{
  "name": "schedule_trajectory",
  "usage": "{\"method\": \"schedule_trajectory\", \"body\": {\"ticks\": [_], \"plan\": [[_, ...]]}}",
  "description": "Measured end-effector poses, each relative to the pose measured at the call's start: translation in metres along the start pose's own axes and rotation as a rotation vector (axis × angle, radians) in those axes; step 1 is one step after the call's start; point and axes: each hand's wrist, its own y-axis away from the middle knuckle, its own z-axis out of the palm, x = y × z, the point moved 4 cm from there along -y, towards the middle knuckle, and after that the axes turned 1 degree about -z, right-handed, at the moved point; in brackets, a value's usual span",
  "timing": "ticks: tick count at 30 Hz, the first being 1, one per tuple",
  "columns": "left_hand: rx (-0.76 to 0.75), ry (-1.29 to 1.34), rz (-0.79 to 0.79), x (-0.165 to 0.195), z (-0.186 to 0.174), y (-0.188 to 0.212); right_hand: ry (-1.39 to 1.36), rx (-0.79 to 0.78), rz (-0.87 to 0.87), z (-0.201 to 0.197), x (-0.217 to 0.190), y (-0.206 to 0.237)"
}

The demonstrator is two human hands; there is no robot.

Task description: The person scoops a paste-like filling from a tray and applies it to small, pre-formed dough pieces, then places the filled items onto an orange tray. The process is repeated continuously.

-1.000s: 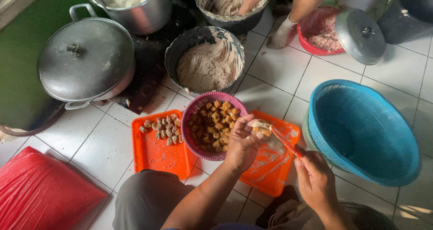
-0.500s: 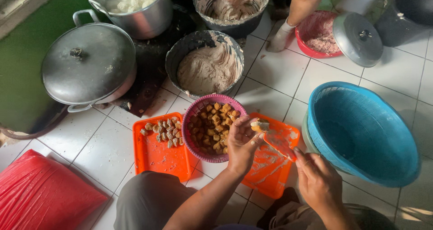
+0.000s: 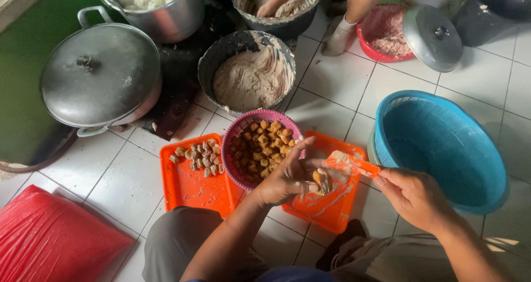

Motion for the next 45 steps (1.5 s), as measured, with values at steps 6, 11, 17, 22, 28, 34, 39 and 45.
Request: {"method": "schedule_trajectory", "body": {"ticks": [6,11,17,22,28,34,39,45], "plan": [[-0.041,-0.008,-0.159,0.004,-0.002,0.007,-0.046,-0.073,-0.099,0.016,-0.001,-0.014],[-0.036,0.096,-0.181,-0.007,-0.011,0.011,0.041,-0.228,-0.06,0.029,0.008,-0.018],[0.048,0.249,-0.22,-0.02,-0.018,0.011,-0.107,-0.174,-0.087,0.021,0.013,-0.014],[0.089,0.268,-0.187,-0.029,-0.007,0.004,-0.136,-0.1,-0.057,0.012,0.015,-0.002],[0.146,0.281,-0.124,-0.039,0.002,0.001,-0.041,-0.007,0.01,0.001,0.004,0.01],[0.293,0.284,-0.072,-0.042,0.005,-0.005,0.18,0.206,-0.244,-0.005,-0.027,0.02],[0.368,0.335,0.022,-0.04,0.009,-0.011,0.404,0.359,-0.437,0.005,-0.037,0.027],[0.346,0.384,0.118,-0.039,0.01,-0.013,0.435,0.406,-0.465,0.017,-0.024,0.036]]}}
